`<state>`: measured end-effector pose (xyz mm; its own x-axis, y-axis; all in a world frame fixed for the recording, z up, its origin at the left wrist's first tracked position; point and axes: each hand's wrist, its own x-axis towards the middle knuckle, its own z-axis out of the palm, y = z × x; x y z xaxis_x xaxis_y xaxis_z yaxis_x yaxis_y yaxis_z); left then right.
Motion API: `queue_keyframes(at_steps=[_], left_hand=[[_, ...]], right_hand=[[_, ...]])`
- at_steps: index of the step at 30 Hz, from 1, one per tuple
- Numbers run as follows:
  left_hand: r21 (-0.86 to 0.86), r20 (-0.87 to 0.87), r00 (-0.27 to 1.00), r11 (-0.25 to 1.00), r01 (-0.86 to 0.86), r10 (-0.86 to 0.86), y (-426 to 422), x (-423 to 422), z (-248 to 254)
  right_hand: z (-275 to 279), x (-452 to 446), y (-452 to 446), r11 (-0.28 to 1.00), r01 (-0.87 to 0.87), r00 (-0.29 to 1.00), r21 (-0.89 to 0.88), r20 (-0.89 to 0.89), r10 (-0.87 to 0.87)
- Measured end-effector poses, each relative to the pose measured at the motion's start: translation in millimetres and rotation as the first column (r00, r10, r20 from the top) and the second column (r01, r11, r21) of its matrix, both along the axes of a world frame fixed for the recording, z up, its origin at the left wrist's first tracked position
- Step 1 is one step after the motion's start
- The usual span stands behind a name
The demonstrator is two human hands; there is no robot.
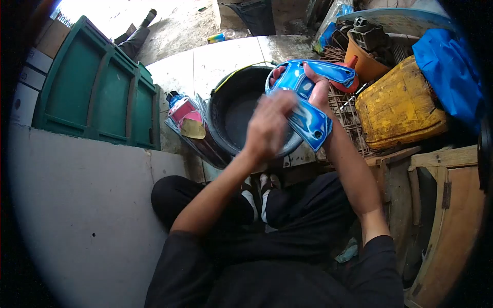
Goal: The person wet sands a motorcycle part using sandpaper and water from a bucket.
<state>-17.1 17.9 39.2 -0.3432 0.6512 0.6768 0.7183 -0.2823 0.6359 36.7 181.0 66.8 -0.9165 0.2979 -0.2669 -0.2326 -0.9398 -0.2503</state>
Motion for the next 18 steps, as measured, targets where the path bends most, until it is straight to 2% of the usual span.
queue_keyframes(at_steps=[1,2,4,5,6,8,9,10,11,12,13,14,15,16,18], left_hand=[[-0.009,0.302,0.952,0.999,-0.040,0.041,8.4,-13.5,5.0],[-0.048,0.207,0.967,0.989,-0.141,0.148,14.0,-23.1,-9.2],[0.008,0.077,0.997,1.000,0.002,-0.003,0.4,-6.0,-6.8],[0.034,-0.016,0.994,0.994,0.108,-0.107,-3.6,12.5,-5.6],[-0.042,-0.167,0.964,0.979,0.201,-0.205,-14.2,26.3,-2.6],[-0.041,-0.229,0.926,0.954,0.297,-0.299,-11.1,12.0,-1.4],[-0.004,-0.113,0.983,0.989,0.145,-0.145,-4.5,3.7,-4.7],[0.018,0.002,1.000,1.000,-0.012,0.012,5.6,-7.3,-3.8],[0.009,0.123,0.986,0.994,-0.112,0.110,13.3,-20.4,-0.9],[-0.016,0.153,0.981,0.993,-0.116,0.117,12.4,-23.3,-7.4],[0.039,0.078,0.996,0.998,-0.041,0.038,8.0,-14.5,-7.5],[0.086,0.001,0.999,0.996,0.036,-0.037,-1.1,3.4,-9.7],[-0.037,-0.094,0.984,0.988,0.148,-0.151,-12.7,24.7,-9.8],[-0.018,-0.175,0.930,0.945,0.327,-0.325,-18.9,37.2,-1.9],[-0.096,-0.307,0.879,0.931,0.353,-0.365,-17.0,25.8,3.8]], right_hand=[[-4.7,-0.7,-2.3,0.995,0.072,0.997,0.070,0.023,-0.073],[-5.0,-2.4,-5.5,0.988,0.140,0.983,0.069,0.108,-0.147],[-3.2,0.1,-6.0,0.994,-0.005,1.000,0.113,-0.003,0.005],[-1.0,-2.4,-6.3,0.993,0.060,0.993,0.106,0.094,-0.070],[-3.2,-4.2,-3.5,0.993,0.059,0.993,0.104,0.095,-0.069],[-11.4,-4.8,1.2,0.989,-0.046,0.994,0.143,-0.091,0.060],[1.0,-3.6,-4.2,0.997,0.016,1.000,-0.082,0.023,-0.014],[2.0,1.0,-4.1,0.996,-0.051,0.998,-0.075,-0.027,0.049],[1.8,1.3,-8.2,0.999,0.031,0.998,0.043,0.056,-0.034],[4.5,-1.4,-13.1,0.981,0.103,0.984,0.165,0.125,-0.124],[-5.7,-1.5,-7.9,0.986,0.010,0.999,0.166,0.049,-0.018],[-16.3,-2.3,-1.6,0.998,-0.049,0.999,0.042,0.009,0.048],[-13.0,-4.3,-4.3,0.999,-0.040,0.999,0.004,-0.005,0.040],[-8.6,-5.9,-7.1,0.999,-0.033,0.999,-0.032,-0.016,0.032],[-7.7,-7.8,-7.5,0.998,-0.061,0.994,0.028,-0.089,0.064]])
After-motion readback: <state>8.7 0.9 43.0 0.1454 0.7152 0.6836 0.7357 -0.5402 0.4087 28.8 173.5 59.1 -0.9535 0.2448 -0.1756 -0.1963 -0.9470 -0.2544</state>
